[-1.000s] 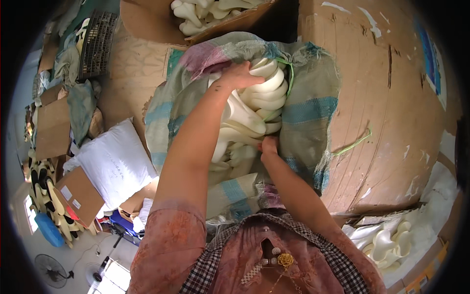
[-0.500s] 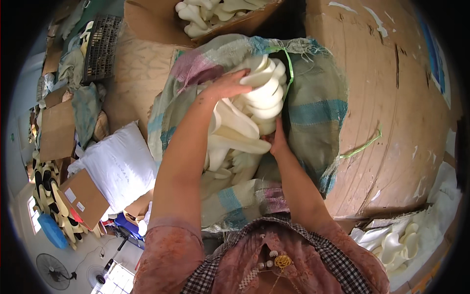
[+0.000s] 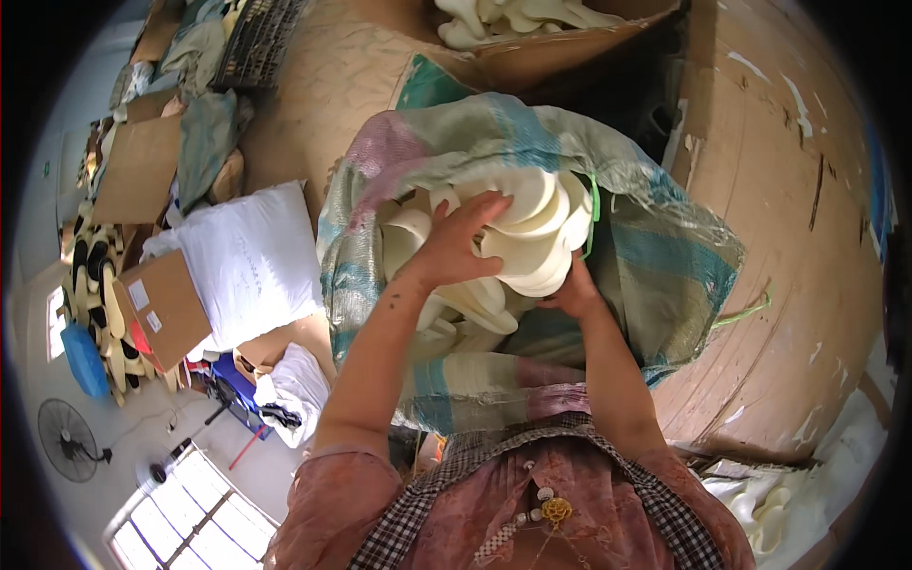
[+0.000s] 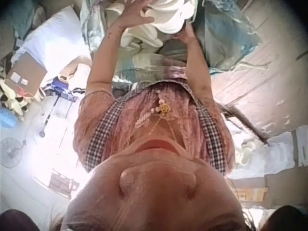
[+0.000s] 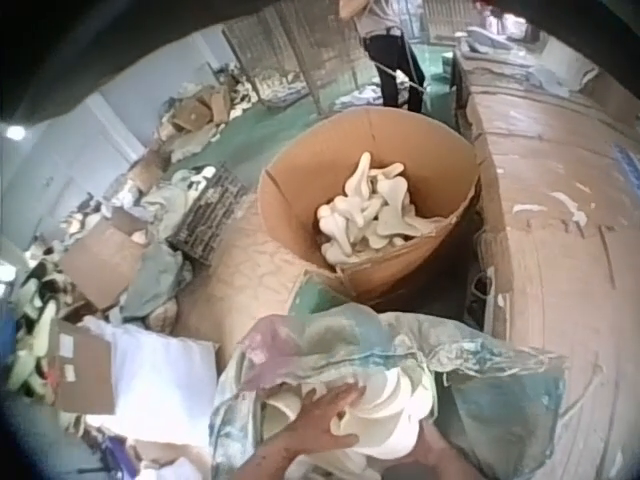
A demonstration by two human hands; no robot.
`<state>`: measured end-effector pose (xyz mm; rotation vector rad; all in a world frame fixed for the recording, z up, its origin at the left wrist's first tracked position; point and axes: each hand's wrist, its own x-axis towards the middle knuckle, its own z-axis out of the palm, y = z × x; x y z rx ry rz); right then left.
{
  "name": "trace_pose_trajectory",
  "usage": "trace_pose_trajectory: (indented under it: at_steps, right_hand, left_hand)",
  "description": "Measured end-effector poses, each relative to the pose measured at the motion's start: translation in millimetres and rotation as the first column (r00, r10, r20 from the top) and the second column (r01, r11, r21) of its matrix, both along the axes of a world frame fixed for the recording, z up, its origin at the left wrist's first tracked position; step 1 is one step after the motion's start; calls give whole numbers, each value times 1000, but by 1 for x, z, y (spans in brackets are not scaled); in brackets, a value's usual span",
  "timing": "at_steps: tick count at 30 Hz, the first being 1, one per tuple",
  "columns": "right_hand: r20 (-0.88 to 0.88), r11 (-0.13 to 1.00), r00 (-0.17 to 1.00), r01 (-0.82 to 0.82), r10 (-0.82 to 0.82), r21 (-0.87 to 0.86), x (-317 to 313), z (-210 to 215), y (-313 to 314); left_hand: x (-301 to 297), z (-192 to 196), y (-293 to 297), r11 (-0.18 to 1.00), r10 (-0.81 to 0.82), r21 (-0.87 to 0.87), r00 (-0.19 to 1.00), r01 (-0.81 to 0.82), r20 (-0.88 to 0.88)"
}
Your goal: Sorting foam padding inserts and applying spray adhesive in a manufacturing facility.
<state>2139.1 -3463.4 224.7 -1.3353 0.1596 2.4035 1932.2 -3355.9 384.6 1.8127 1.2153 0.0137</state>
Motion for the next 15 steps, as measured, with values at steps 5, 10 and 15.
trace_pose_trajectory:
  at_steps: [5,10,15]
  right_hand:
    - [-120,957,955,280,-270,77,-16,-3,0]
    - [-238,829,820,553,-521,90,-8,-5,3]
    - [-323,886,825,429,-464,-176,3,-26,-3]
  left_hand:
    - [4,-5,-22,998,19,64,998,-15,-66]
    - [10,13,-64,977,111,188,992,-99,-55]
    - [13,5,-106,920,371,109,925,-378,81]
